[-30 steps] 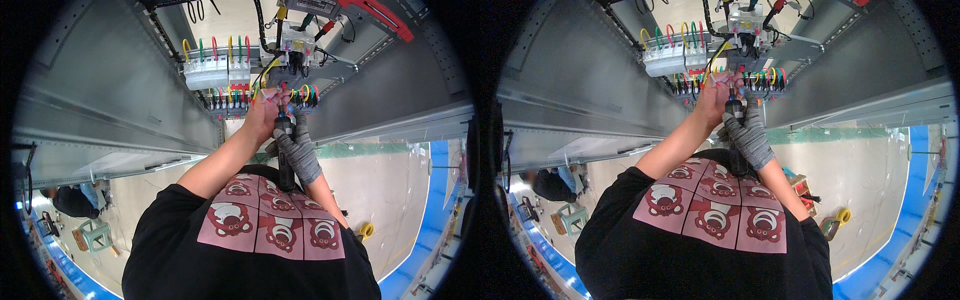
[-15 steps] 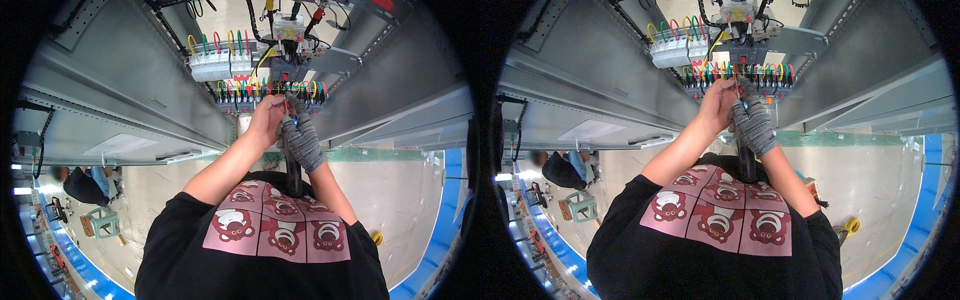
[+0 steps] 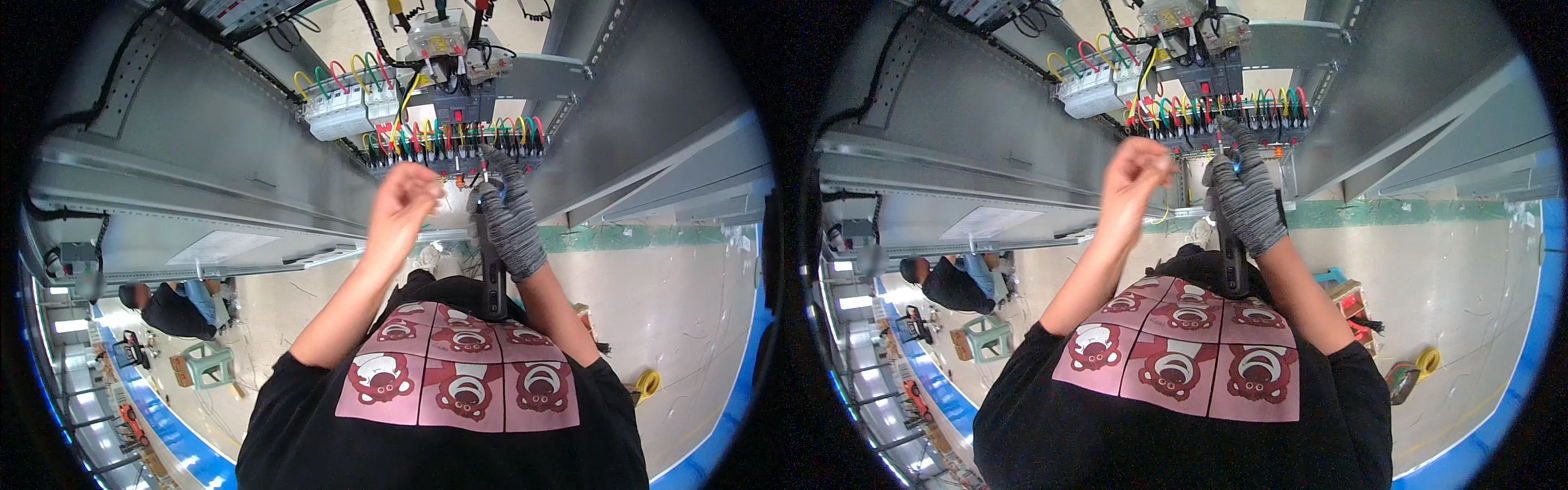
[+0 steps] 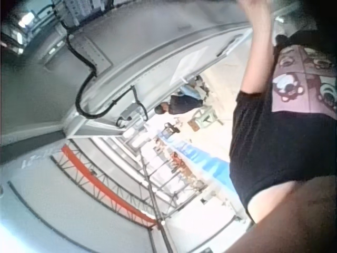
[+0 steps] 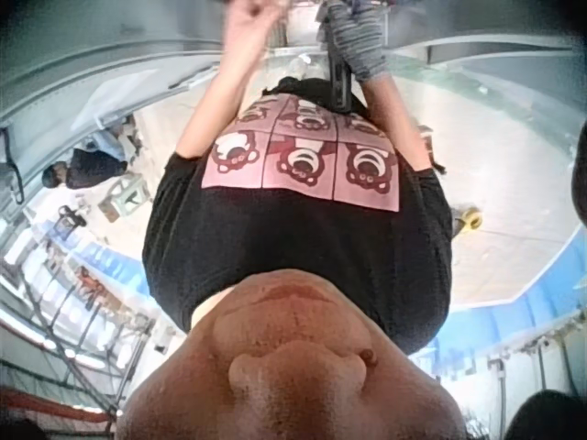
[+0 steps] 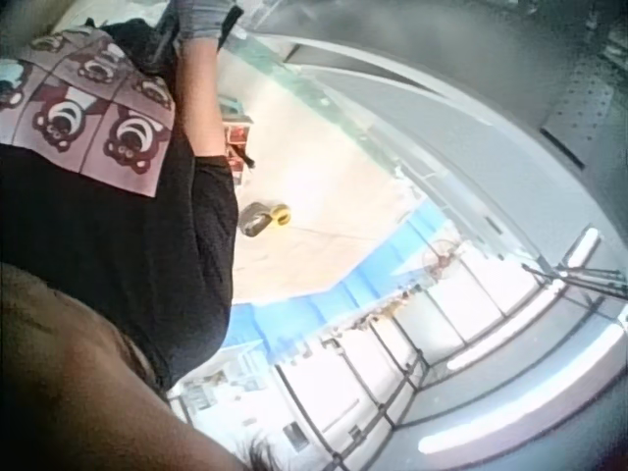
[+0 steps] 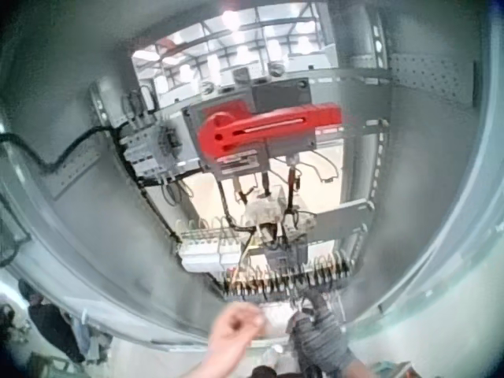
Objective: The person uses a cordless screwdriver to tighten terminal screws on an electrical panel, handling multiple colored wires and securing them into place. The person also adjusts wire positions and uses a red wire holder to manage the wiring during the process.
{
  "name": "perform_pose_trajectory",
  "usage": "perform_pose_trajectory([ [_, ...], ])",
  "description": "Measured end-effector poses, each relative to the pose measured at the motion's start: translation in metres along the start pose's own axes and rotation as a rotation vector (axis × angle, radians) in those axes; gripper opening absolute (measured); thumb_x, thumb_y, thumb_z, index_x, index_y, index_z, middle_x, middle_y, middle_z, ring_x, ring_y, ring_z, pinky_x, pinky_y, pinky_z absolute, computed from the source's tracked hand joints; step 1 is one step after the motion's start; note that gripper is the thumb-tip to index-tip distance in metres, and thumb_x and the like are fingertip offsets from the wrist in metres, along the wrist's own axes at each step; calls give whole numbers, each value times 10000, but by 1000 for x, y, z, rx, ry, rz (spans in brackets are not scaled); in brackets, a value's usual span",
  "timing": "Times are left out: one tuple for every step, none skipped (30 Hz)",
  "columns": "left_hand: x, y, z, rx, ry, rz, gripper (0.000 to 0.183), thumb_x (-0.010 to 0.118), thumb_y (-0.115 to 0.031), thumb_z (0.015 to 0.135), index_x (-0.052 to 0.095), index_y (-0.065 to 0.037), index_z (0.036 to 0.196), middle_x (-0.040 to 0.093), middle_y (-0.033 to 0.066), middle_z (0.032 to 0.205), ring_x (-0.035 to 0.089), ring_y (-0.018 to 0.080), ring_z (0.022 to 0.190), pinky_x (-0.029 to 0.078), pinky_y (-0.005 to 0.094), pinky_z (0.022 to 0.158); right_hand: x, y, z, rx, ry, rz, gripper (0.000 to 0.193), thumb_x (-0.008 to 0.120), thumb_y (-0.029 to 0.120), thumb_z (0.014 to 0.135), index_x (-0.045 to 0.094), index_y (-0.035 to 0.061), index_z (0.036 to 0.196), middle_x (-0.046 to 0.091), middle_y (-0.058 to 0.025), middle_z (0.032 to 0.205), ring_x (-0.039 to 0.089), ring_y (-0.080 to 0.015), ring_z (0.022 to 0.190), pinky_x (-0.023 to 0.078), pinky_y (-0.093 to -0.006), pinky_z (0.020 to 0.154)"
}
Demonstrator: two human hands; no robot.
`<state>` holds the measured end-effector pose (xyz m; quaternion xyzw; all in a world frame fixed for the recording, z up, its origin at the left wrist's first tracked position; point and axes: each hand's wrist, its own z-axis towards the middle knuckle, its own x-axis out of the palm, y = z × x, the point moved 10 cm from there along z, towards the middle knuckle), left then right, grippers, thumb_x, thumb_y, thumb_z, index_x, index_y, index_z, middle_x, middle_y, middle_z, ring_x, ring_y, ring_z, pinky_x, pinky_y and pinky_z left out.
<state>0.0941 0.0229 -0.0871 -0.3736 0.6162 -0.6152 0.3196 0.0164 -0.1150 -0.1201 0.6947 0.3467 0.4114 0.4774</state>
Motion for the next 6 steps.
perform_pose_trajectory([
  [-15, -31, 2, 257, -56, 192, 78, 629, -98, 933, 585, -62, 986, 615, 4, 893, 572, 79, 803, 463, 235, 725, -7, -1, 2, -3, -16, 60, 508, 457, 67, 985, 353, 195, 1465, 580, -11, 735, 551, -84, 523, 456, -247, 438],
  [-31, -53, 5, 351, -190, 305, 69, 621, -93, 938, 579, -48, 970, 590, -6, 866, 541, 56, 797, 442, 211, 725, -11, -2, 4, -31, -20, 51, 501, 451, 64, 991, 355, 201, 1463, 585, -14, 732, 552, -86, 530, 468, -244, 453],
  [-42, -72, 14, 382, -281, 452, 82, 622, -96, 937, 577, -28, 946, 569, -14, 826, 516, 49, 760, 425, 202, 696, -12, -3, 4, -42, -9, 51, 500, 452, 67, 992, 354, 200, 1465, 590, -17, 736, 554, -84, 541, 478, -243, 470],
  [-52, -74, 30, 318, -303, 513, 113, 629, -117, 939, 576, -18, 931, 555, -19, 782, 490, 45, 717, 408, 196, 661, -11, -2, 4, -52, 8, 48, 499, 454, 69, 994, 354, 198, 1466, 594, -19, 741, 557, -83, 552, 488, -242, 486],
  [-55, -71, 45, 170, -281, 674, 157, 638, -163, 940, 580, -17, 936, 559, -11, 743, 485, 53, 693, 402, 208, 638, -8, -1, 4, -64, 31, 43, 498, 455, 71, 996, 353, 197, 1467, 599, -22, 746, 560, -82, 563, 498, -241, 502],
  [-50, -70, 57, 76, -253, 864, 230, 681, -265, 916, 615, -56, 986, 612, 16, 795, 516, 99, 717, 427, 259, 655, -6, 5, 5, -198, 22, -39, 512, 482, 74, 988, 348, 175, 1472, 611, -22, 763, 579, -76, 640, 521, -233, 598],
])
